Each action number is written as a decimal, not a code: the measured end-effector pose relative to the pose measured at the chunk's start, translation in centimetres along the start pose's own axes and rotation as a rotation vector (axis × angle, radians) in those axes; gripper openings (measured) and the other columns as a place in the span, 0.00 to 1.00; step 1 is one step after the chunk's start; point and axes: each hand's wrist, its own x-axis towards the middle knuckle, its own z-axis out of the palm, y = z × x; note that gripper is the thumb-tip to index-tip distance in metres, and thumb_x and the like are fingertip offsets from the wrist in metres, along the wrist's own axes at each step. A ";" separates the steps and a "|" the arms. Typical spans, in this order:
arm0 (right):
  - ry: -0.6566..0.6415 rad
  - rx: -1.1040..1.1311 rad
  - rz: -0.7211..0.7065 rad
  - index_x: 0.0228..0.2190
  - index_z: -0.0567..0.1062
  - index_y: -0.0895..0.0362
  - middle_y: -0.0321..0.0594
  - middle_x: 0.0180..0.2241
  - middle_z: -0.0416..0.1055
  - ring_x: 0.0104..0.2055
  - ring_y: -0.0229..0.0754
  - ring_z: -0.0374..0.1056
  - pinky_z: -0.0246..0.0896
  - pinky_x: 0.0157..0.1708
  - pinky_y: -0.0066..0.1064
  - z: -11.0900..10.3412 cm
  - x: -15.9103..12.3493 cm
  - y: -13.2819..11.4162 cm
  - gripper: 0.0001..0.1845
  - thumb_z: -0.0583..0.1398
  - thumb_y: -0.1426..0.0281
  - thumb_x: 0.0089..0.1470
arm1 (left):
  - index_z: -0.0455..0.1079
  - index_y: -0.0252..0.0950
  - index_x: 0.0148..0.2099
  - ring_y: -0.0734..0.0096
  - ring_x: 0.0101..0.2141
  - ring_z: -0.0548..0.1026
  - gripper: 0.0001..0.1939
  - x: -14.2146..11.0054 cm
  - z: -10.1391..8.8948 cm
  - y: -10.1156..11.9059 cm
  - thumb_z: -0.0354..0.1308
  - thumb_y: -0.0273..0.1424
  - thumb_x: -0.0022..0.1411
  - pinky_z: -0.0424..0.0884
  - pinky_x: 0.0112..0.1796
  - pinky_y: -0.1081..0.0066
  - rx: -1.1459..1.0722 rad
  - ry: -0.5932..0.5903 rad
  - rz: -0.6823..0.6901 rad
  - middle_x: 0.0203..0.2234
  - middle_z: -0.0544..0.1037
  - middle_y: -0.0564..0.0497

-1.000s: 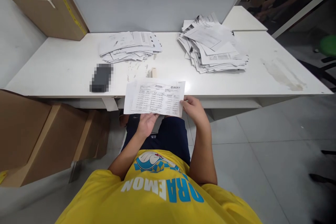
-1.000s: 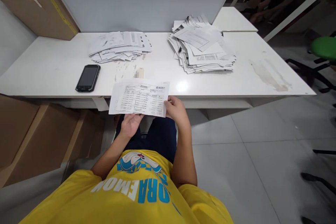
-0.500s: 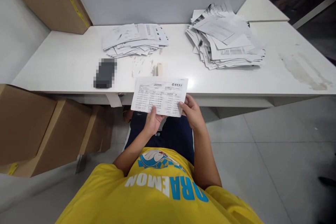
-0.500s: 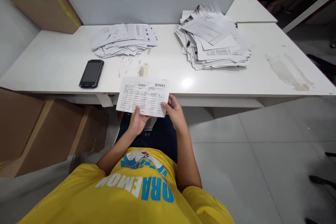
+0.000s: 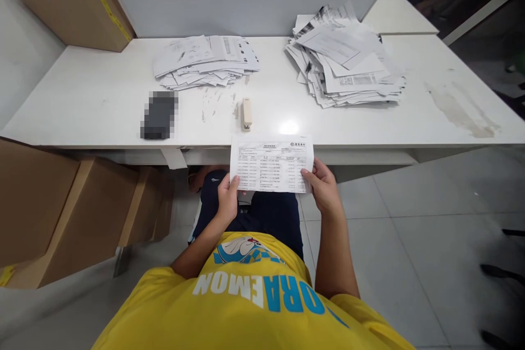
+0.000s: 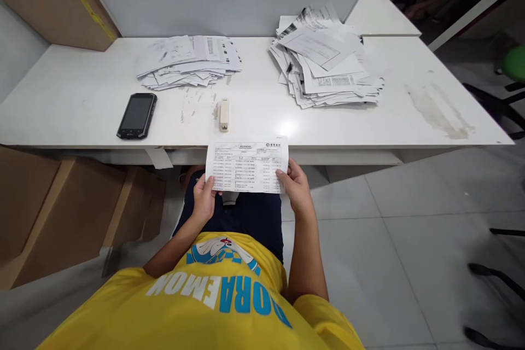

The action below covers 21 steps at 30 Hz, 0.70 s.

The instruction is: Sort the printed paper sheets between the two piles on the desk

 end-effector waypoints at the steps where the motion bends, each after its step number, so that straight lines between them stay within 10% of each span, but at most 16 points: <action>1: 0.005 -0.017 -0.014 0.54 0.75 0.50 0.45 0.48 0.80 0.50 0.53 0.76 0.74 0.51 0.48 -0.1 0.2 0.0 0.30 0.68 0.55 0.50 | 0.78 0.35 0.39 0.73 0.24 0.72 0.23 0.2 0.0 0.1 0.71 0.50 0.53 0.69 0.25 0.74 0.047 -0.014 0.026 0.28 0.81 0.50; 21: 0.142 -0.071 -0.038 0.63 0.65 0.52 0.48 0.43 0.80 0.45 0.53 0.78 0.76 0.41 0.46 -0.1 2.6 1.1 0.40 0.65 0.55 0.52 | 0.73 0.33 0.27 0.77 0.16 0.67 0.26 3.0 0.8 1.9 0.69 0.53 0.53 0.57 0.17 0.76 0.218 -0.108 -0.002 0.16 0.73 0.52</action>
